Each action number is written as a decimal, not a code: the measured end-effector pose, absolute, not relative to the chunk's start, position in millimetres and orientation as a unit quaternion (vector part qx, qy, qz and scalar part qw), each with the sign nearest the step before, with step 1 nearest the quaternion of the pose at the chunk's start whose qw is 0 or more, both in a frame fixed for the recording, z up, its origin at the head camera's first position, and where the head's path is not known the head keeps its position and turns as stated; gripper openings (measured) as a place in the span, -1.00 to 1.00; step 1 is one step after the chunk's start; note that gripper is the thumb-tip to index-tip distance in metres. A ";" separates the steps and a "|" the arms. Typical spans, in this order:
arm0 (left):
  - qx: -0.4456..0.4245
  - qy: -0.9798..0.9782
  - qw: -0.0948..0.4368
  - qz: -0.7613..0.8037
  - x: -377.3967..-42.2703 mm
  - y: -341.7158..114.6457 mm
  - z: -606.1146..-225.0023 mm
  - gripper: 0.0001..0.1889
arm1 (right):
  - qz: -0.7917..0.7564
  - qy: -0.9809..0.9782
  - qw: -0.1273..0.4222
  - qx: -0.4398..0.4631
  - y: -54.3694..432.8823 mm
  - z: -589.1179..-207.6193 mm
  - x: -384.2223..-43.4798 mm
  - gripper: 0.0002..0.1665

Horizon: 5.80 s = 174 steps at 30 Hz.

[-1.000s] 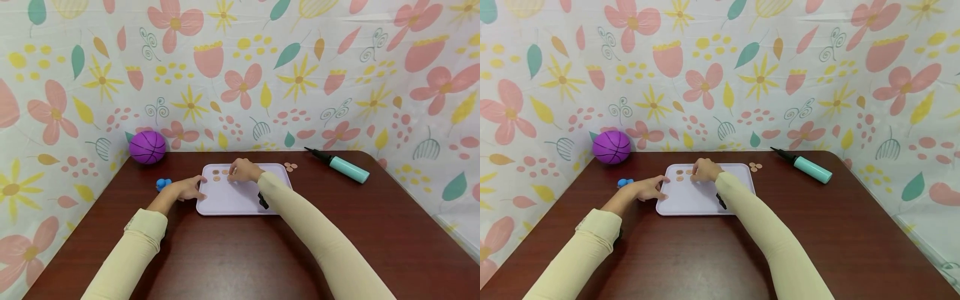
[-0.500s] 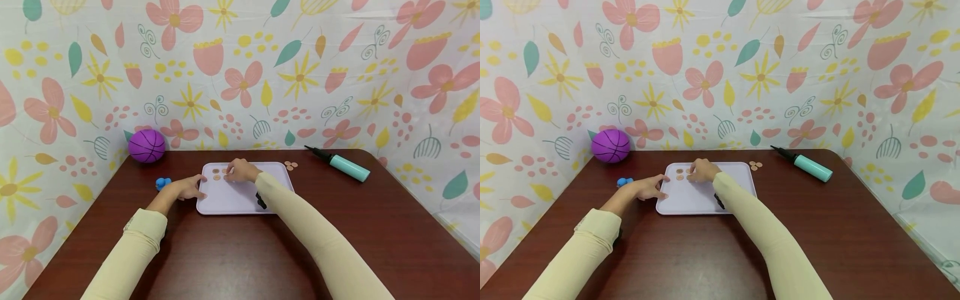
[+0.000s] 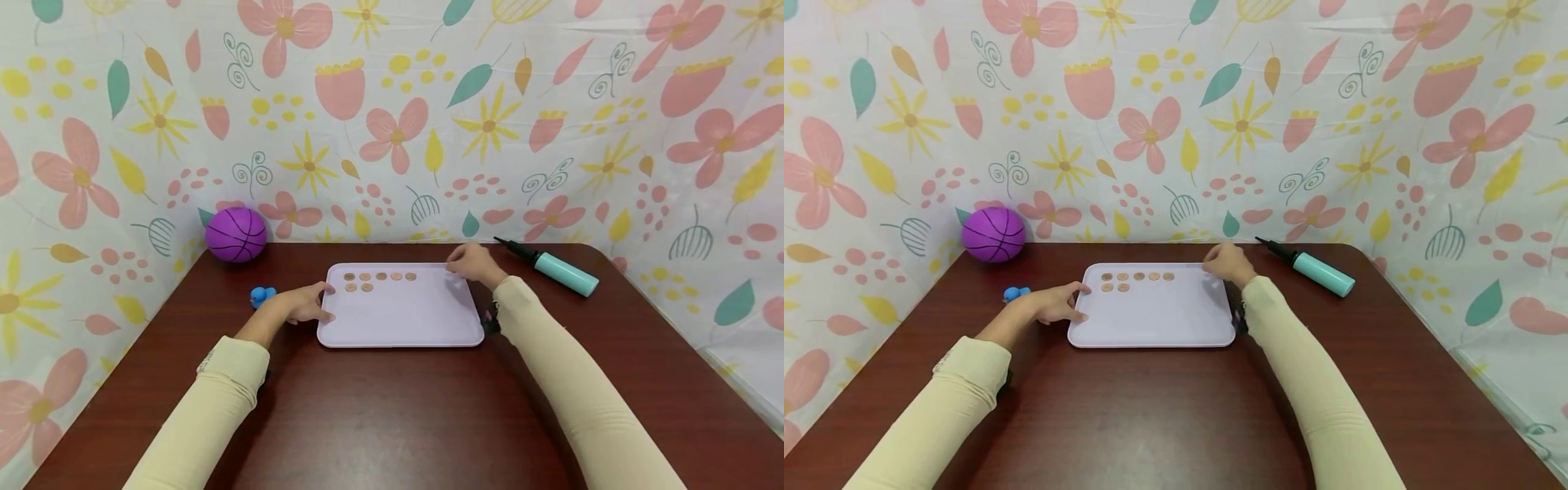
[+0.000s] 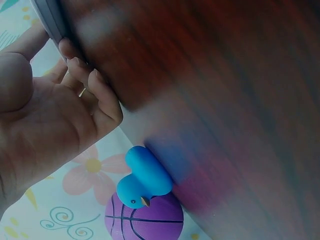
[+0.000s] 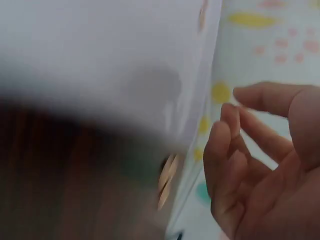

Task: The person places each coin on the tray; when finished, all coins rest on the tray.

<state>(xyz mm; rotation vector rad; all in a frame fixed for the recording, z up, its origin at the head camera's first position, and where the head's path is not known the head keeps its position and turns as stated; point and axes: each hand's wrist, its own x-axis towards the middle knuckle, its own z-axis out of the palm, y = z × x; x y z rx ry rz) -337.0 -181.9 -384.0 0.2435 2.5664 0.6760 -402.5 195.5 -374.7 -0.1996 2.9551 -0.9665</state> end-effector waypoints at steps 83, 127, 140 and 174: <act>0.087 0.941 0.226 0.237 -331.1 -181.4 -381.7 -0.28 | -0.244 0.948 0.014 -0.204 229.7 -371.7 -400.9 -0.80; 0.088 0.938 0.234 0.240 -333.1 -179.2 -384.6 -0.28 | -0.197 0.934 0.078 -0.288 82.9 -390.4 -408.6 -0.85; 0.084 0.938 0.235 0.240 -335.4 -174.6 -383.3 -0.28 | -0.190 0.938 0.084 -0.276 90.3 -385.1 -406.2 -0.71; 0.095 0.936 0.230 0.248 -331.7 -181.0 -383.9 -0.26 | -0.216 0.966 0.006 -0.141 256.5 -396.6 -431.1 -0.67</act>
